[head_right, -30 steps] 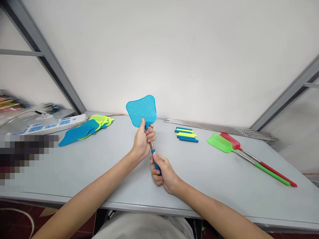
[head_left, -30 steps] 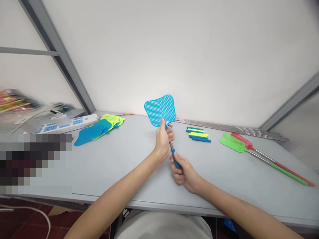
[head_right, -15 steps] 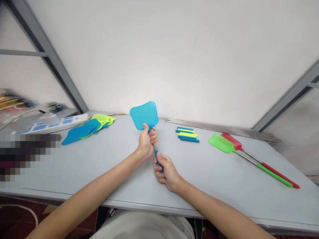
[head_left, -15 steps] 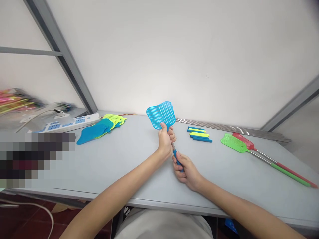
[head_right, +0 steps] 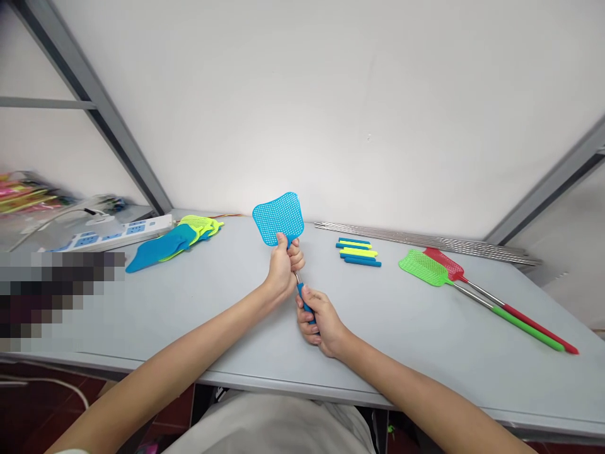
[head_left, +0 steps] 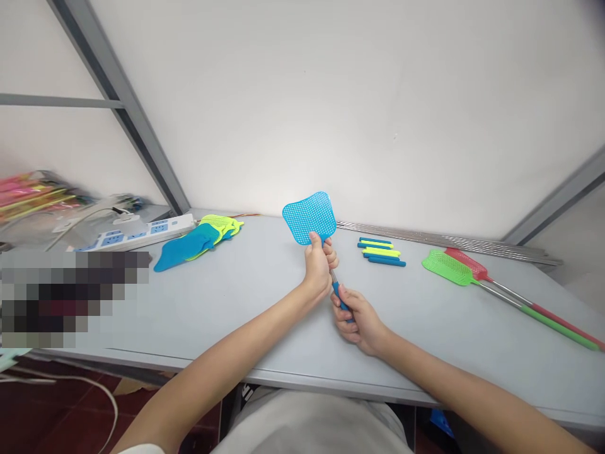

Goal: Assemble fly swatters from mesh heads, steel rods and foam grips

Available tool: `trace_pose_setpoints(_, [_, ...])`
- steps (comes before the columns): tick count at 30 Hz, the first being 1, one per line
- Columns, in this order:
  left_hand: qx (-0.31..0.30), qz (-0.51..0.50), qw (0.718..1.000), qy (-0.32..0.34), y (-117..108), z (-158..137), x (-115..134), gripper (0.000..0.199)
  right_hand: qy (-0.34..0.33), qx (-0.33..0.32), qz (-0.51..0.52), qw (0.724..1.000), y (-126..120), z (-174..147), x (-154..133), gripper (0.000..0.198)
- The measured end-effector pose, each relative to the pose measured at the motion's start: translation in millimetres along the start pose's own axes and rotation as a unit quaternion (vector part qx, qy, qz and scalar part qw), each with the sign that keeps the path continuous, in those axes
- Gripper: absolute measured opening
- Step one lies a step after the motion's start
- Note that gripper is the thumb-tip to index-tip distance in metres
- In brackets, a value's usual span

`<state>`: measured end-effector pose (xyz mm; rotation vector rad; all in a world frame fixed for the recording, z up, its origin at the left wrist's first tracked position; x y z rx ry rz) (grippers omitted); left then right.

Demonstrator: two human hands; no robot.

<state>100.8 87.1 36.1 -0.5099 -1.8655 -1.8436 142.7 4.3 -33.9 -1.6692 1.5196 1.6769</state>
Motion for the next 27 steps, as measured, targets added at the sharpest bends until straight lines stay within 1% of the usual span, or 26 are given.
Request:
trace_pose_setpoints(7, [-0.017,-0.028,0.998,-0.050,-1.0,1.2,-9.6,0.041,0.014,-0.029,0.031,0.999,-0.6,-0.7,0.3,0.027])
trace_pose_setpoints(16, [-0.014,-0.035,0.998,-0.041,-0.3,-1.0,-6.9,0.042,0.013,-0.035,0.034,0.999,0.5,-0.3,0.1,0.027])
trace_pose_setpoints(27, [-0.011,-0.035,0.999,-0.028,-1.1,-5.3,-1.6,0.043,0.027,-0.047,0.026,0.998,2.8,-1.3,1.9,0.027])
Point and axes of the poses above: each hand's wrist, its own z-axis towards the middle knuckle, its own y-axis out of the palm, x = y × z, the point moved 9 cm from there along z, towards the middle knuckle, and after that the axes turned 9 degrees about -z, right-handed, at the moved point
